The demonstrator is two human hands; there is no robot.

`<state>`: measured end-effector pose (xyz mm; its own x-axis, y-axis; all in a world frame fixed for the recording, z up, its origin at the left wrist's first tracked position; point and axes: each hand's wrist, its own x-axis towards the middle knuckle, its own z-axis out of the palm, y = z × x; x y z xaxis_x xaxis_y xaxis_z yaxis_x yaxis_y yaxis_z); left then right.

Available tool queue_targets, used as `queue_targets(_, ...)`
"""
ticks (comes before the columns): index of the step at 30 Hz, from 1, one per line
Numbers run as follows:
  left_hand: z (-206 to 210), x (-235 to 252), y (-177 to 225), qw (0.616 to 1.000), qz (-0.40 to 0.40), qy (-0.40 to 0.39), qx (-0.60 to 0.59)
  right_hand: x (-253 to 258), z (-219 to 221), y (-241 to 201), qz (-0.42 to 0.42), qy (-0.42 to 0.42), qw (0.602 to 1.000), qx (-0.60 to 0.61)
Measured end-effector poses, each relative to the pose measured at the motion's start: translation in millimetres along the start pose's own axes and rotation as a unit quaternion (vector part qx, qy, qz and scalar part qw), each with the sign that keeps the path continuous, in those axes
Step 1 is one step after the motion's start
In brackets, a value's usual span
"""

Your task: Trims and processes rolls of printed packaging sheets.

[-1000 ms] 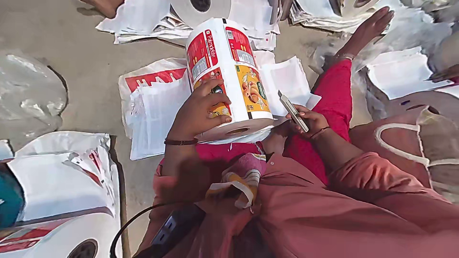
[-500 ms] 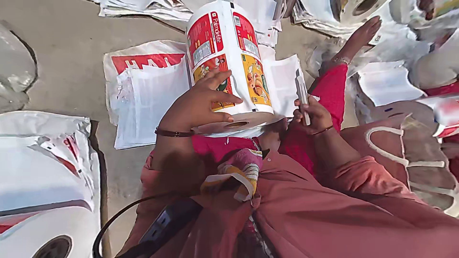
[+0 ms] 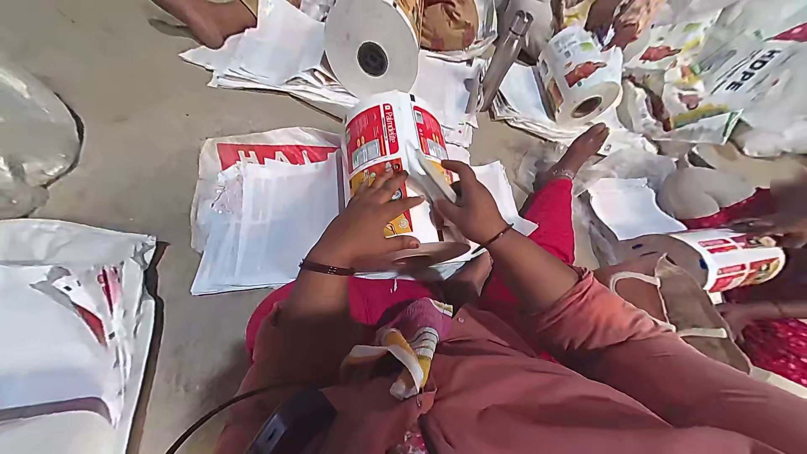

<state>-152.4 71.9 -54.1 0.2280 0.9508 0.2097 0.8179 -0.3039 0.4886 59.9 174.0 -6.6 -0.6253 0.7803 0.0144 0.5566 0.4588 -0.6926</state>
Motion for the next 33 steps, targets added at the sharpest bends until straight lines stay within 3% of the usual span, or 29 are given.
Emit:
queue_targets(4, 0, 0, -6, 1.000, -0.010, 0.021, -0.012, -2, -31, 48, 0.098, 0.115, 0.986, 0.065)
queue_targets(7, 0, 2, -9, 0.999, -0.014, 0.027, -0.013, -7, -64, 108, 0.204, 0.203, 0.958, 0.014)
queue_targets(11, 2, 2, -10, 0.998, -0.018, 0.064, -0.011, -30, -88, 214, 0.375, 0.181, 0.898, -0.143)
queue_targets(14, 5, 6, -11, 0.995, -0.028, 0.092, 0.000, -41, -84, 233, 0.437, 0.209, 0.864, -0.138)
queue_targets(18, 7, 9, -6, 0.995, -0.049, 0.090, 0.008, -21, -79, 181, 0.320, 0.223, 0.912, -0.131)
queue_targets(21, 8, 11, -9, 0.994, -0.060, 0.091, 0.001, 10, -68, 147, 0.159, 0.182, 0.964, -0.109)
queue_targets(24, 10, 11, -13, 0.990, -0.098, 0.094, -0.026, 49, -54, 97, 0.037, 0.107, 0.989, -0.094)
queue_targets(27, 12, 8, -19, 0.984, -0.139, 0.092, -0.056, 93, -44, 57, -0.002, 0.053, 0.984, -0.172)
queue_targets(33, 7, 3, -30, 0.978, -0.175, 0.067, -0.093, 150, -32, 31, 0.008, 0.060, 0.969, -0.241)
